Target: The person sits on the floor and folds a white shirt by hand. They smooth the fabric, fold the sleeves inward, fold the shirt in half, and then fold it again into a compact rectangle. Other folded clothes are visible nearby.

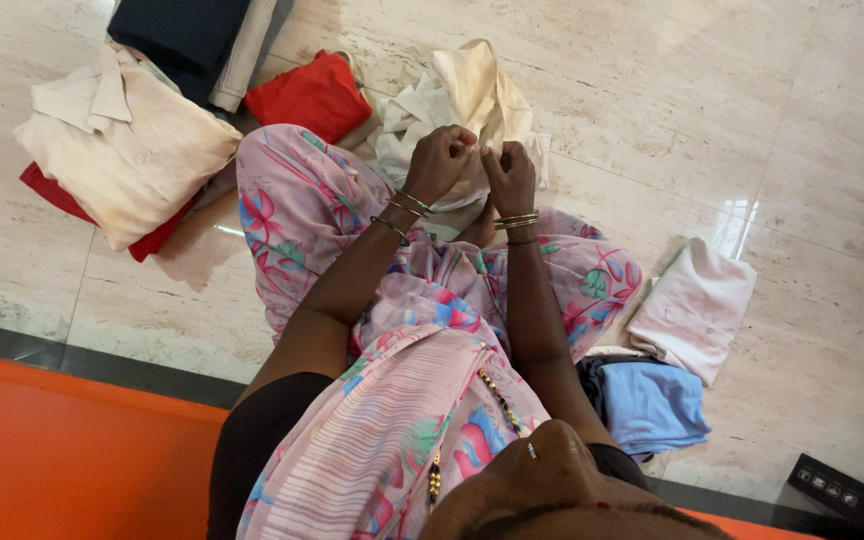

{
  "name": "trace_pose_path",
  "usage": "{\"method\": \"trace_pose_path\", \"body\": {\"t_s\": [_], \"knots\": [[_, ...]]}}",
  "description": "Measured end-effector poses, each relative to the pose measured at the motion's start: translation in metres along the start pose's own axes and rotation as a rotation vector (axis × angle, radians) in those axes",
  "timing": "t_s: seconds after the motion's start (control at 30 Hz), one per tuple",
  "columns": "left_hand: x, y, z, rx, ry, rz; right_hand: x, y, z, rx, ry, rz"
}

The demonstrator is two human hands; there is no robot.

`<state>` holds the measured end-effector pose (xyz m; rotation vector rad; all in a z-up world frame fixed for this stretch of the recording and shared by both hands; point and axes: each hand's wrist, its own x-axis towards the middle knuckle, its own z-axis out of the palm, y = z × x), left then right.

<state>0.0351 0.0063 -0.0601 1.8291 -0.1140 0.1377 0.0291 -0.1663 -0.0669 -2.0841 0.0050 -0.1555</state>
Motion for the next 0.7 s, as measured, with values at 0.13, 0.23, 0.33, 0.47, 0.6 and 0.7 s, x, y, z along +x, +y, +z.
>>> {"method": "trace_pose_path", "body": {"t_s": [0.13, 0.23, 0.33, 0.47, 0.6, 0.7], "knots": [[0.001, 0.0, -0.003, -0.059, -0.044, -0.185, -0.003, -0.007, 0.003, 0.056, -0.047, 0.013], [0.001, 0.003, -0.006, -0.057, 0.0, -0.116, -0.005, -0.011, 0.003, 0.143, -0.062, -0.006], [0.002, 0.005, -0.007, -0.053, -0.009, -0.15, -0.005, -0.01, 0.003, 0.216, -0.067, 0.007], [0.001, 0.005, -0.007, -0.072, -0.018, -0.149, -0.007, -0.004, 0.003, 0.196, -0.069, -0.01], [0.0, 0.005, -0.007, -0.058, -0.029, -0.173, -0.011, 0.003, 0.003, 0.252, -0.1, -0.001], [-0.001, 0.005, -0.007, -0.041, -0.029, -0.151, -0.014, 0.004, 0.003, 0.251, -0.095, -0.002]]}}
